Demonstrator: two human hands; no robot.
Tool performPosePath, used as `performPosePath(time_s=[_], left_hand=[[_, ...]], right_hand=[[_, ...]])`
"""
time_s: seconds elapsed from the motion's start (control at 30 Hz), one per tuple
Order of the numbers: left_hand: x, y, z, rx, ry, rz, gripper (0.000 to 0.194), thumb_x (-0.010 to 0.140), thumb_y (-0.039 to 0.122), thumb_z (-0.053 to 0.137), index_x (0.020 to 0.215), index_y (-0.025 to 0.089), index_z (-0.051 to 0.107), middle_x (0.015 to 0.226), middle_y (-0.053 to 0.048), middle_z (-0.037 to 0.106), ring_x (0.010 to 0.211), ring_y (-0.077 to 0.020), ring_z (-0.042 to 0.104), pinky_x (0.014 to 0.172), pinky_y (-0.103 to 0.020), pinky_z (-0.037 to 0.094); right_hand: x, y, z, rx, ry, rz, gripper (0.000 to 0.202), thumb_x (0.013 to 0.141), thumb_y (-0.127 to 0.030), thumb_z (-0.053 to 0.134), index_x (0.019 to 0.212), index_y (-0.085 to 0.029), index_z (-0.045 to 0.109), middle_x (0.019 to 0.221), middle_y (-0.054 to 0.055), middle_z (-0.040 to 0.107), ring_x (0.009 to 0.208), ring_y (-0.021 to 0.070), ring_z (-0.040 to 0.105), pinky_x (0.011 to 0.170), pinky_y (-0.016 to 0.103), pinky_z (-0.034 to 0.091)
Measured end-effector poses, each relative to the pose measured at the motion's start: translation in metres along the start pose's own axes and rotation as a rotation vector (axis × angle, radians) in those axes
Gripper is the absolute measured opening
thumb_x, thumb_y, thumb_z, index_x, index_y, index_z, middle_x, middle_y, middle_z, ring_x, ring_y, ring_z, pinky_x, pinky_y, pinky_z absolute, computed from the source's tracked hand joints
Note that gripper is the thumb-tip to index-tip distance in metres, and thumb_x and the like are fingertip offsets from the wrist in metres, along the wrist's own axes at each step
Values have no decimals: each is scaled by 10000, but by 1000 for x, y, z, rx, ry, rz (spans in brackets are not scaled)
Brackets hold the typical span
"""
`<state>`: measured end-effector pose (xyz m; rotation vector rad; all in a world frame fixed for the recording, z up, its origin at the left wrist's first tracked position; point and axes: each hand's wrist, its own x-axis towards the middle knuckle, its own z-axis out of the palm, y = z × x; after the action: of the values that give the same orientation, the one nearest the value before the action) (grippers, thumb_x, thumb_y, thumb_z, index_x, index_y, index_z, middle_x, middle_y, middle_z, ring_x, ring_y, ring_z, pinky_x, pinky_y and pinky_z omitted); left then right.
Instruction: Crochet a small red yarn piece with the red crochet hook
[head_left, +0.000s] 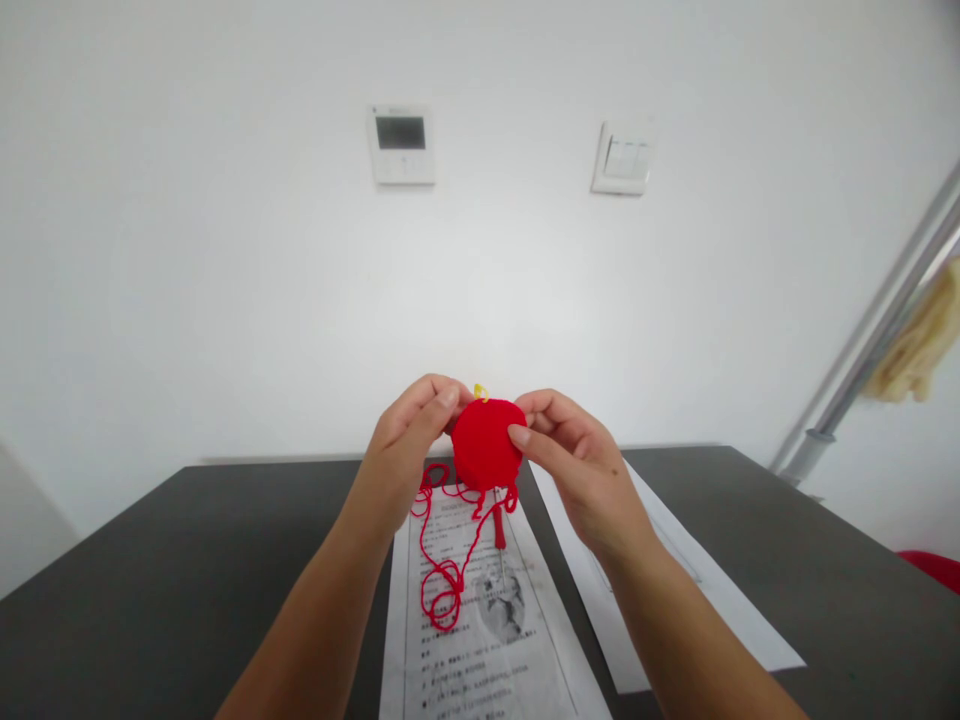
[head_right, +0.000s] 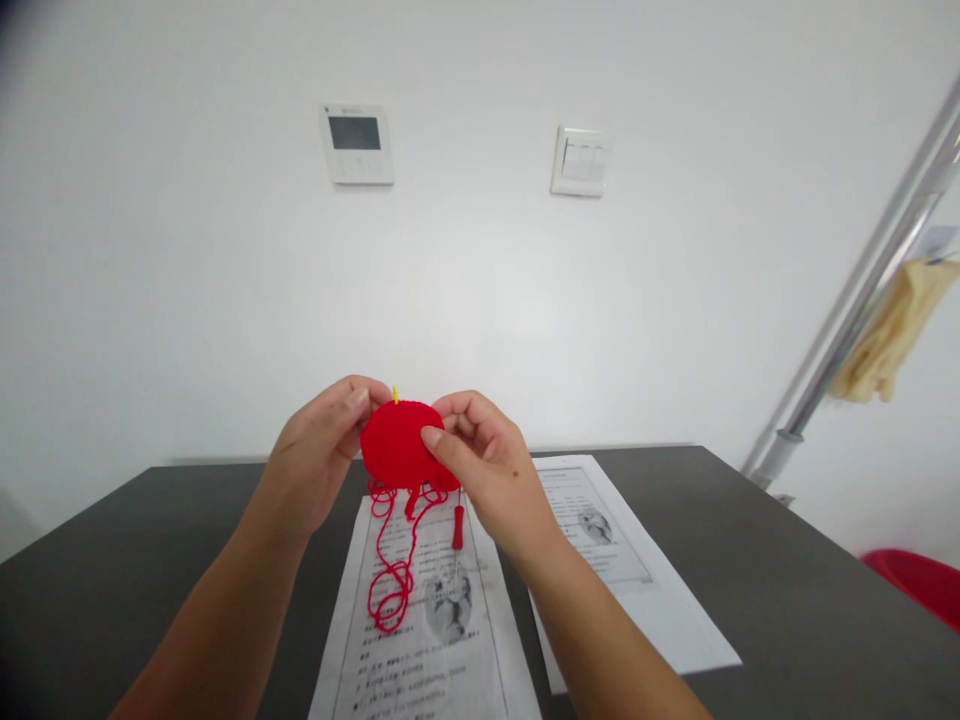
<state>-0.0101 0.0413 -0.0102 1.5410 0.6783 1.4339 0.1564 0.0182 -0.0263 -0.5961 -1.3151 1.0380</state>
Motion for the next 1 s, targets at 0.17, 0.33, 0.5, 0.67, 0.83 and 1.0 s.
performPosePath(time_s=[0.17,0.33,0.5,0.67,0.83,1.0], left_hand=[[-5,1,1,208,-74,47,322,951,372,569,668,219,551,602,40,517,567,-134,434,554,-268,354],[-8,6,6,422,-100,143,308,961,303,497,663,225,495,615,48,474,577,-135,400,578,-279,336],[-8,7,7,425,-125,122,295,954,310,489,670,231,486,619,50,452,573,-139,385,574,-284,327],[-7,6,6,383,-162,88,298,949,317,497,664,231,483,609,53,427,563,-137,359,562,-282,316],[-4,-4,5,264,-190,11,321,954,374,528,671,225,503,615,48,440,565,-133,359,549,-273,300],[0,-16,5,49,-231,-86,330,935,429,578,691,213,529,606,53,444,557,-122,354,545,-258,287]], right_hand=[[0,-1,1,7,6,-9,169,811,-335,774,851,-226,651,717,-33,668,599,115,563,547,238,464],[-2,-6,3,-62,-1,9,153,834,-347,741,836,-217,660,731,-26,658,629,118,563,592,246,477],[-2,-8,3,-119,-2,18,144,847,-347,701,812,-216,654,715,-28,632,630,122,543,612,258,467],[-2,-8,4,-180,-3,-36,146,863,-340,672,783,-222,644,675,-40,584,612,125,502,617,270,444],[-1,-7,3,-152,-14,19,182,840,-370,686,756,-220,627,643,-43,557,584,124,468,577,261,418],[1,-4,1,-86,-13,44,210,816,-391,717,740,-213,637,645,-36,570,585,123,467,573,256,415]])
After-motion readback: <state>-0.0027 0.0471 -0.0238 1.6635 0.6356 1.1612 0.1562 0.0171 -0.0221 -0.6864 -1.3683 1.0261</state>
